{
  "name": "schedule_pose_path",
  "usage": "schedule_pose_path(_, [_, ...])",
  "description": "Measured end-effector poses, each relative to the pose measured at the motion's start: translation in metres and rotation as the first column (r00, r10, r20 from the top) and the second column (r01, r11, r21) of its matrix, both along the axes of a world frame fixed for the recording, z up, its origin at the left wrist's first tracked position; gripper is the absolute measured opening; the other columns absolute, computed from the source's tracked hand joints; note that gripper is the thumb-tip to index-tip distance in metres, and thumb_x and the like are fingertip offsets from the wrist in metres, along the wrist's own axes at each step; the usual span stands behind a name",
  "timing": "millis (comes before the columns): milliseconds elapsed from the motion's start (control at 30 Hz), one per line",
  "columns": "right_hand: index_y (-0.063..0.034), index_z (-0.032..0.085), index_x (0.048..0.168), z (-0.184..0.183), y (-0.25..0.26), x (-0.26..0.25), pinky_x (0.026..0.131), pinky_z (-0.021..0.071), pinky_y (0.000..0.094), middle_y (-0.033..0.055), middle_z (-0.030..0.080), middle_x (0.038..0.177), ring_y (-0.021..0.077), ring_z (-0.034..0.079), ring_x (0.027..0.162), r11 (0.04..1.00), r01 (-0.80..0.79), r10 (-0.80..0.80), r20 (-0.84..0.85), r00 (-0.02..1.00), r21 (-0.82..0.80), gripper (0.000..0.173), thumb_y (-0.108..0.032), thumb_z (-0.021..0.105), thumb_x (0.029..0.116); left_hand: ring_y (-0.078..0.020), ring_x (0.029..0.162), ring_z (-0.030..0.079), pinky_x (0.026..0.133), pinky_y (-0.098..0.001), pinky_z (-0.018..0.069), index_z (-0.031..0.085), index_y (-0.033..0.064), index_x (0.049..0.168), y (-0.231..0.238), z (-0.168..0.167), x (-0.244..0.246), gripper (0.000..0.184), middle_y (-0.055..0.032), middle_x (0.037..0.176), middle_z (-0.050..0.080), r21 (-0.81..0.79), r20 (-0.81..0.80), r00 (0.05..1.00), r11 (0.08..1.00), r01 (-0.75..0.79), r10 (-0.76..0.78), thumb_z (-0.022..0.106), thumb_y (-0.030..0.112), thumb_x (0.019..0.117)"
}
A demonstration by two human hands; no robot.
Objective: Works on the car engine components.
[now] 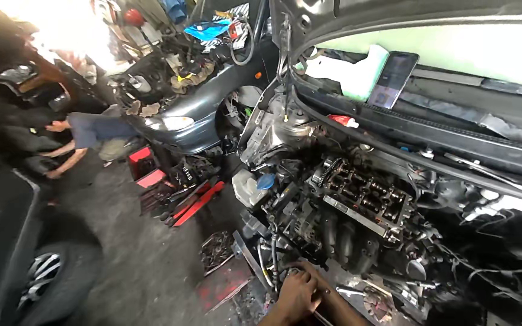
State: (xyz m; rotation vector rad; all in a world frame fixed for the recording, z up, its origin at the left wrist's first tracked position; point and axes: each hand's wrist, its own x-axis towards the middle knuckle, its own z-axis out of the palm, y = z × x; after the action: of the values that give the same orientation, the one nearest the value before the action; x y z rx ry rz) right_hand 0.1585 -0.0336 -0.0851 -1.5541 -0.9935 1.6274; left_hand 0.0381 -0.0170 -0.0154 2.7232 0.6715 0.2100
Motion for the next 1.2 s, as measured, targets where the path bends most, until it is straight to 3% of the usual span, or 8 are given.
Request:
schedule_pose_path(67, [-0.0001, 0.064, 0.123, 0.0, 0.002, -0.001, 0.085, 0.0527, 0.0281, 0.0078, 0.067, 0.105, 0.0096, 0.062, 0.091, 0.997, 0.072, -0.074, -0.128, 0.989, -0.022, 0.028, -0.013, 0.044, 0.1079, -0.0314, 0.084, 0.075, 0.076, -0.0499, 0.0617, 0.075, 0.006, 0.087, 0.007, 0.002, -0.007, 0.028, -0.0137, 0.087, 0.075, 0.059, 0.115, 0.991, 0.995, -0.078, 0.071, 0.078, 0.034, 0.0813])
schedule_pose_path(267, [-0.0051, 0.061, 0.138, -0.021, 0.011, 0.001, 0.109, 0.0482, 0.0455, 0.0177, 0.066, 0.132, 0.0257, 0.063, 0.121, 0.992, -0.121, 0.116, 0.095, 0.989, 0.046, 0.042, -0.017, 0.068, 0.0981, -0.0226, 0.076, 0.072, 0.076, -0.0484, 0.0607, 0.074, 0.0021, 0.102, 0.051, 0.003, -0.056, 0.027, -0.0091, 0.083, 0.074, -0.382, 0.162, 0.892, 0.86, -0.338, 0.423, 0.067, 0.028, 0.0939])
schedule_pose_path(367, [-0.0078, 0.06, 0.141, -0.028, 0.012, -0.002, 0.112, 0.0458, 0.0461, 0.0162, 0.064, 0.136, 0.0254, 0.061, 0.127, 0.992, -0.124, 0.121, 0.135, 0.983, 0.018, 0.047, -0.022, 0.069, 0.0979, -0.015, 0.07, 0.068, 0.071, -0.0374, 0.0603, 0.068, -0.0031, 0.107, 0.08, -0.012, -0.067, 0.026, -0.0081, 0.081, 0.07, -0.655, 0.101, 0.733, 0.6, -0.46, 0.673, 0.057, 0.02, 0.1024])
schedule_pose_path(500, [-0.0084, 0.056, 0.145, -0.042, 0.013, -0.007, 0.112, 0.046, 0.0454, 0.0159, 0.063, 0.136, 0.0251, 0.061, 0.126, 0.992, -0.123, 0.117, 0.145, 0.982, 0.033, 0.052, -0.024, 0.07, 0.097, -0.0225, 0.061, 0.07, 0.057, -0.0374, 0.0603, 0.059, -0.0088, 0.116, 0.117, -0.041, -0.074, 0.031, -0.0163, 0.079, 0.072, -0.927, -0.155, 0.419, 0.015, -0.375, 0.895, 0.045, 0.018, 0.1107])
schedule_pose_path(567, [-0.0064, 0.057, 0.143, -0.041, 0.013, -0.009, 0.11, 0.0477, 0.0446, 0.0168, 0.064, 0.134, 0.0251, 0.062, 0.124, 0.996, -0.079, 0.074, 0.125, 0.989, 0.035, 0.052, -0.02, 0.072, 0.0954, -0.0218, 0.058, 0.069, 0.054, -0.036, 0.0594, 0.058, -0.0088, 0.113, 0.122, -0.043, -0.072, 0.029, -0.0154, 0.074, 0.071, -0.944, -0.174, 0.372, -0.047, -0.326, 0.912, 0.044, 0.017, 0.1102])
schedule_pose_path(767, [-0.0027, 0.055, 0.144, -0.002, 0.01, -0.005, 0.113, 0.0454, 0.0442, 0.0193, 0.061, 0.139, 0.0264, 0.059, 0.129, 1.0, 0.003, -0.004, 0.152, 0.988, 0.006, 0.049, -0.021, 0.067, 0.0995, -0.014, 0.072, 0.07, 0.069, -0.0331, 0.0616, 0.063, -0.0076, 0.117, 0.113, -0.008, -0.063, 0.028, -0.0106, 0.089, 0.072, -0.882, -0.023, 0.574, 0.254, -0.397, 0.819, 0.052, 0.017, 0.1082])
schedule_pose_path(933, [-0.0022, 0.061, 0.136, -0.016, 0.011, -0.003, 0.108, 0.049, 0.0414, 0.0178, 0.066, 0.131, 0.0233, 0.064, 0.121, 0.998, -0.063, 0.059, 0.142, 0.988, 0.028, 0.041, -0.015, 0.068, 0.0973, -0.0103, 0.08, 0.07, 0.08, -0.0315, 0.0604, 0.068, -0.0033, 0.111, 0.085, 0.014, -0.049, 0.028, -0.007, 0.091, 0.072, -0.729, 0.059, 0.891, 0.629, -0.269, 0.45, 0.063, 0.022, 0.1008])
schedule_pose_path(1200, [0.0028, 0.061, 0.133, -0.003, 0.01, 0.006, 0.105, 0.049, 0.0411, 0.0199, 0.066, 0.127, 0.0236, 0.064, 0.115, 0.985, -0.161, 0.153, 0.124, 0.98, 0.056, 0.041, 0.002, 0.065, 0.0922, -0.0345, 0.094, 0.073, 0.088, -0.0563, 0.0554, 0.073, 0.0003, 0.112, 0.053, 0.033, -0.02, 0.039, -0.018, 0.1, 0.075, -0.381, -0.106, 0.992, 0.919, -0.098, 0.062, 0.066, 0.036, 0.0984])
